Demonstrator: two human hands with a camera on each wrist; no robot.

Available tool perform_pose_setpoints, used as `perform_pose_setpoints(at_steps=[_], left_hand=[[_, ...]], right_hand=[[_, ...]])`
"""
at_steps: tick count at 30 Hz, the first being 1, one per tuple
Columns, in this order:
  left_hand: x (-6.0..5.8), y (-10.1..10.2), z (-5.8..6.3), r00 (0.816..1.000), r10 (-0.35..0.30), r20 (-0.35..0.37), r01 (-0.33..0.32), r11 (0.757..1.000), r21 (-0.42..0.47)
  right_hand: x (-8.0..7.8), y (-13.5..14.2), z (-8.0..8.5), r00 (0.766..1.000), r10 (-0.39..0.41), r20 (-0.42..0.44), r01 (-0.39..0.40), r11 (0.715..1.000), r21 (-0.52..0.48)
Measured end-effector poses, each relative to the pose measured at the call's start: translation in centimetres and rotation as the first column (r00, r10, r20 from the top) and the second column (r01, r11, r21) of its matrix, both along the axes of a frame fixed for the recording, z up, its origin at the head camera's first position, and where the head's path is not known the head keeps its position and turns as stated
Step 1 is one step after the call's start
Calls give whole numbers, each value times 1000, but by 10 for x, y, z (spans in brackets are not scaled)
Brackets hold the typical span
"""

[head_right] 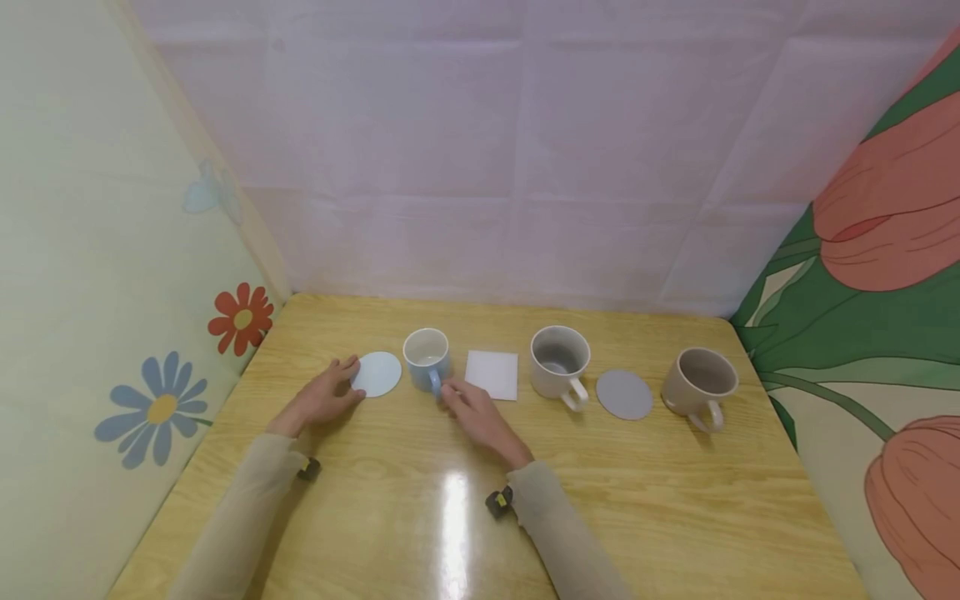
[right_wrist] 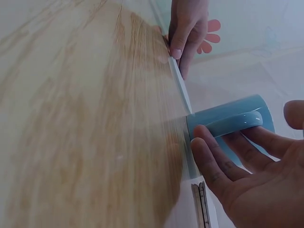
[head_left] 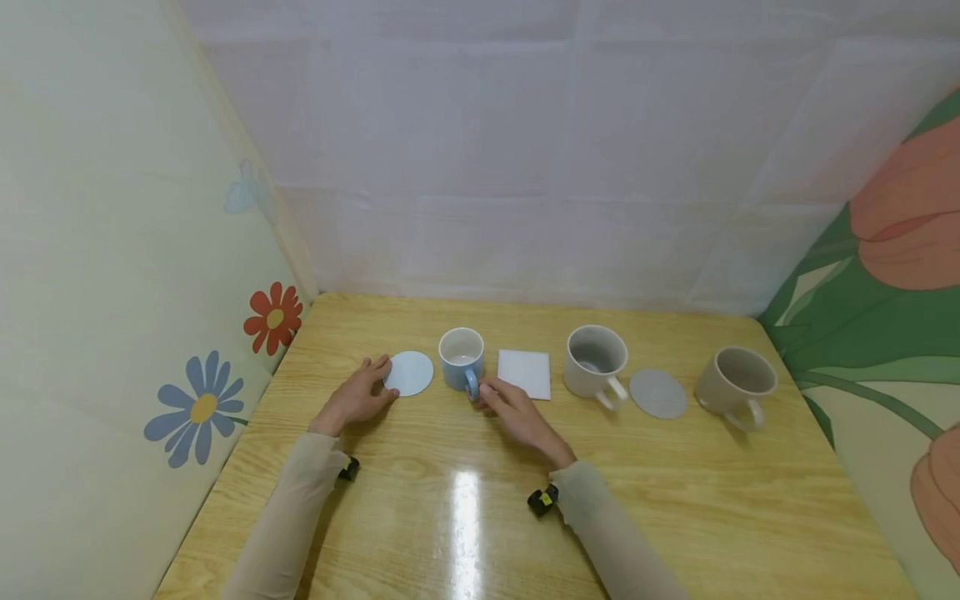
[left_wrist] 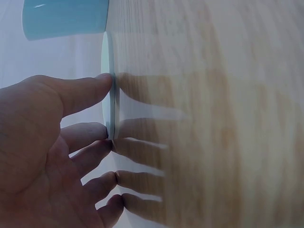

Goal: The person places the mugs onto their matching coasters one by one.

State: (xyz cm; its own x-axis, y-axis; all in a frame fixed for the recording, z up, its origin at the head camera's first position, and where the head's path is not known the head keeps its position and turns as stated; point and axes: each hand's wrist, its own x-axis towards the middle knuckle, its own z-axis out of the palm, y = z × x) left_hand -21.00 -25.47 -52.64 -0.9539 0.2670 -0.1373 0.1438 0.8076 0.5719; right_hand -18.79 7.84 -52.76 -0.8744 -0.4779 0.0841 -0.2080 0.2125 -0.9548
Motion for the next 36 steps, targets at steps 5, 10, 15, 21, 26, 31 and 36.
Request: perform_pose_setpoints(at_steps=[5,10,15,21,26,31,36], left_hand=[[1,1,2,1000,-3,-1,3,1000,-9],[1,1,3,1000,4,3,-4,1000,-13],[1,1,2,1000,5,2,-5,1000,-10],[1,1,3,1000,13,6,-13,1000,-19],[-1,2,4,1000,13,4,-13,1000,-27],[-2,3,3,1000,7,-3,-7,1000,-18],[-1,1,1,1000,-1,-7,1,1000,-26]], right_hand=[[-1,-3,-1,1000,5,21,-5,1000,-7],[-3,-8,-3,999,12,41,-10,1000,-30],[-5,-12,-6,996,27,89,-20,997,-78],[-10,-14,-13,992,54,114,-41,992,-121],[-12,-15,-14,992,53,114,-39,992,-121],[-12,-19,-14,987,45,151,-23,989,-143],[-10,-23,-14,985,60,164,-34,987,-159]])
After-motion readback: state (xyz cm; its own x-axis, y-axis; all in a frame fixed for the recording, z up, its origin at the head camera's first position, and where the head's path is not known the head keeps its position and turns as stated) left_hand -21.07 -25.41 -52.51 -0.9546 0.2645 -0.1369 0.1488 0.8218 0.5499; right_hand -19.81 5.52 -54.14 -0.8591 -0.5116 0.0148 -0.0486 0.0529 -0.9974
